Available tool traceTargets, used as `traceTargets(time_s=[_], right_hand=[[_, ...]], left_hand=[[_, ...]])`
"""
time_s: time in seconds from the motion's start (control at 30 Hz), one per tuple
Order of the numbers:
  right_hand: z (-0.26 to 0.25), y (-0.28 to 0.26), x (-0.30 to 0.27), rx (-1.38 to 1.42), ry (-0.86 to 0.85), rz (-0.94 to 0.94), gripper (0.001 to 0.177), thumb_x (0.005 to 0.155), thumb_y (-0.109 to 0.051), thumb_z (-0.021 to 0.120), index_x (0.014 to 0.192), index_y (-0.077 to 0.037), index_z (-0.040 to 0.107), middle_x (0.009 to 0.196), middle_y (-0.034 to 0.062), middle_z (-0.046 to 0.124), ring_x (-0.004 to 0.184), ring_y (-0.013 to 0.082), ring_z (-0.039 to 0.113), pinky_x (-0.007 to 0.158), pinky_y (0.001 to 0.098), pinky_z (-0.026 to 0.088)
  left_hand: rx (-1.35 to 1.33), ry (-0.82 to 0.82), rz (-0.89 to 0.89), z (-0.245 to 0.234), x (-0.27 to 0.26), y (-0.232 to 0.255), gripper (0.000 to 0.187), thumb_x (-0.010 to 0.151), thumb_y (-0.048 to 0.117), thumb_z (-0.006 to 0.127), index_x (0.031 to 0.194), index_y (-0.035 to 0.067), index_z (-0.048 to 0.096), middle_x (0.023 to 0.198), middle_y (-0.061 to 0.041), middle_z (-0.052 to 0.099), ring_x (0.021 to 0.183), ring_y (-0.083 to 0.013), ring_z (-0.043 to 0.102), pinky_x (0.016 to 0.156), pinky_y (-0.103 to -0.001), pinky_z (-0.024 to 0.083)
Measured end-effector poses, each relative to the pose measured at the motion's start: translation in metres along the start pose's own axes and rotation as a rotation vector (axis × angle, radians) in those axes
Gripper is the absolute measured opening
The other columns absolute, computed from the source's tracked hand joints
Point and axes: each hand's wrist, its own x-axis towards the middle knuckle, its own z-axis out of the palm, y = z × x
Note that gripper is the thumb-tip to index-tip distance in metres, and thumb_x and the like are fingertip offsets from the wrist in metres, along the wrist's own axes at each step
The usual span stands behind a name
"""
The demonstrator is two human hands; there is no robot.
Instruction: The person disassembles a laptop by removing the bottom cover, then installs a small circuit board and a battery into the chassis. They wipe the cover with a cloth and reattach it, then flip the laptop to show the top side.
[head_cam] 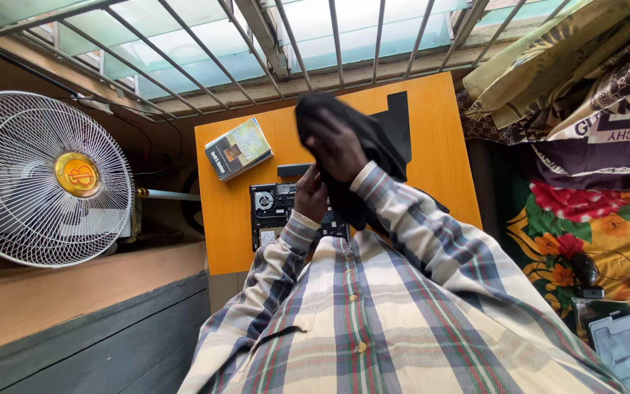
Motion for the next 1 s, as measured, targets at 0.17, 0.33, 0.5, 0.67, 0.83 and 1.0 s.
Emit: traceTargets(time_s=[0.17, 0.33, 0.5, 0.67, 0.83, 1.0], right_hand=[[-0.005, 0.023, -0.014, -0.07, -0.002, 0.08, 0.052, 0.112, -0.029, 0.047, 0.158, -0.005, 0.042, 0.161, 0.0267, 0.042, 0.146, 0.048, 0.044, 0.121, 0.053, 0.036], [-0.004, 0.026, -0.051, -0.183, -0.111, 0.103, 0.057, 0.109, -0.034, 0.043, 0.158, -0.007, 0.041, 0.163, 0.0254, 0.039, 0.148, 0.0468, 0.039, 0.121, 0.0545, 0.027], [-0.009, 0.029, -0.044, -0.148, 0.091, 0.281, 0.054, 0.112, -0.033, 0.041, 0.159, -0.007, 0.039, 0.164, 0.0215, 0.042, 0.149, 0.0456, 0.041, 0.121, 0.0533, 0.03], [-0.005, 0.008, -0.052, -0.206, -0.045, 0.098, 0.054, 0.108, -0.031, 0.045, 0.156, -0.007, 0.045, 0.161, 0.0234, 0.042, 0.145, 0.0453, 0.043, 0.119, 0.0545, 0.031], [-0.019, 0.028, -0.037, -0.086, 0.086, 0.286, 0.053, 0.11, -0.031, 0.045, 0.158, -0.01, 0.042, 0.161, 0.0215, 0.043, 0.147, 0.0422, 0.043, 0.121, 0.052, 0.033], [0.004, -0.001, -0.062, -0.379, -0.188, 0.0, 0.058, 0.101, -0.033, 0.055, 0.153, -0.011, 0.046, 0.157, 0.0209, 0.046, 0.143, 0.0439, 0.044, 0.116, 0.0541, 0.027]], left_hand=[[-0.127, -0.022, -0.096, 0.015, 0.004, 0.028, 0.044, 0.103, 0.003, 0.065, 0.145, -0.005, 0.054, 0.122, -0.006, 0.07, 0.108, -0.0094, 0.063, 0.093, -0.023, 0.053], [-0.237, -0.008, -0.149, 0.023, 0.009, 0.026, 0.04, 0.107, 0.007, 0.065, 0.144, -0.005, 0.056, 0.106, 0.003, 0.065, 0.087, -0.0026, 0.052, 0.072, -0.018, 0.042], [-0.151, -0.038, -0.131, 0.016, 0.014, 0.028, 0.042, 0.106, 0.01, 0.065, 0.145, -0.002, 0.057, 0.099, 0.005, 0.061, 0.085, -0.0023, 0.053, 0.075, -0.018, 0.045], [-0.279, -0.04, -0.112, 0.015, 0.029, 0.036, 0.04, 0.1, 0.008, 0.064, 0.139, 0.002, 0.056, 0.111, 0.006, 0.066, 0.096, -0.0022, 0.058, 0.084, -0.018, 0.047], [-0.225, 0.027, -0.017, 0.014, 0.017, 0.025, 0.024, 0.107, 0.006, 0.067, 0.13, -0.002, 0.064, 0.096, 0.007, 0.059, 0.084, -0.0024, 0.051, 0.076, -0.019, 0.044], [-0.465, 0.147, -0.092, -0.006, 0.028, 0.026, 0.014, 0.109, 0.009, 0.064, 0.121, 0.004, 0.065, 0.092, 0.005, 0.061, 0.075, -0.0038, 0.053, 0.065, -0.021, 0.044]])
